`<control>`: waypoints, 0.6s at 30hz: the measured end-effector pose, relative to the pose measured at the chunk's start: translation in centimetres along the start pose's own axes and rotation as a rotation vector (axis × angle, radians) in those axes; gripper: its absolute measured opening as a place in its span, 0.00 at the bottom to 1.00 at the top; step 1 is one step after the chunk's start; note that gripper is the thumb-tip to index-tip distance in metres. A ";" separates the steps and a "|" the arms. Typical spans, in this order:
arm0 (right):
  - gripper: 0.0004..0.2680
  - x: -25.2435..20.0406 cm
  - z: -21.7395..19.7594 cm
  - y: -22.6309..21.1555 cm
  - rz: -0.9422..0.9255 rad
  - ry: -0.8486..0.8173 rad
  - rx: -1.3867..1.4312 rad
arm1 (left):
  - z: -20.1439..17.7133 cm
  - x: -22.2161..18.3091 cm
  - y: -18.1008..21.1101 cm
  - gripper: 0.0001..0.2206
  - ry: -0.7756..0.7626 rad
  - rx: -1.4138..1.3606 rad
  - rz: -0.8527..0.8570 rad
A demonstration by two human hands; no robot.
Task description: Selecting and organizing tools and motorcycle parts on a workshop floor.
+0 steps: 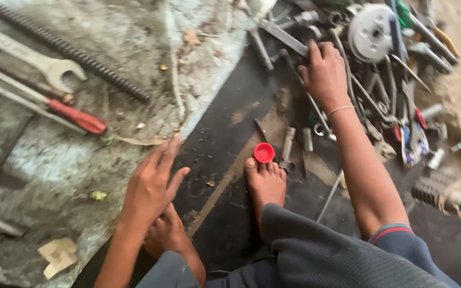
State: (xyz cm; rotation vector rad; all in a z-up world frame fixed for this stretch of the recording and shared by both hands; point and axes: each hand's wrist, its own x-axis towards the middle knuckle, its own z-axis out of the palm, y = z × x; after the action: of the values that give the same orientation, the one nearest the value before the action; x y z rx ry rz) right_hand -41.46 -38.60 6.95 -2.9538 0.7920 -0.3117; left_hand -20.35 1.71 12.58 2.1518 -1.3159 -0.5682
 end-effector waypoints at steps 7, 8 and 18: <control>0.11 -1.0 -0.3 -0.2 0.059 -0.058 0.195 | -0.9 -2.2 -2.4 0.34 0.075 0.012 -0.090; 0.11 -1.4 -0.9 -1.4 0.025 -0.061 0.213 | -0.7 -2.1 -2.7 0.34 0.097 0.023 -0.120; 0.09 7.6 3.2 -19.0 -0.033 -0.027 0.474 | 1.7 -2.4 -2.5 0.38 0.166 -0.180 -0.166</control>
State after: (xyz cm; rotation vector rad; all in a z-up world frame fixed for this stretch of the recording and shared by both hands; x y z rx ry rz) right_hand -25.06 -25.98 7.42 -2.5218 0.5696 -0.3970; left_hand -20.73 4.39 9.77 2.1202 -0.9673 -0.5378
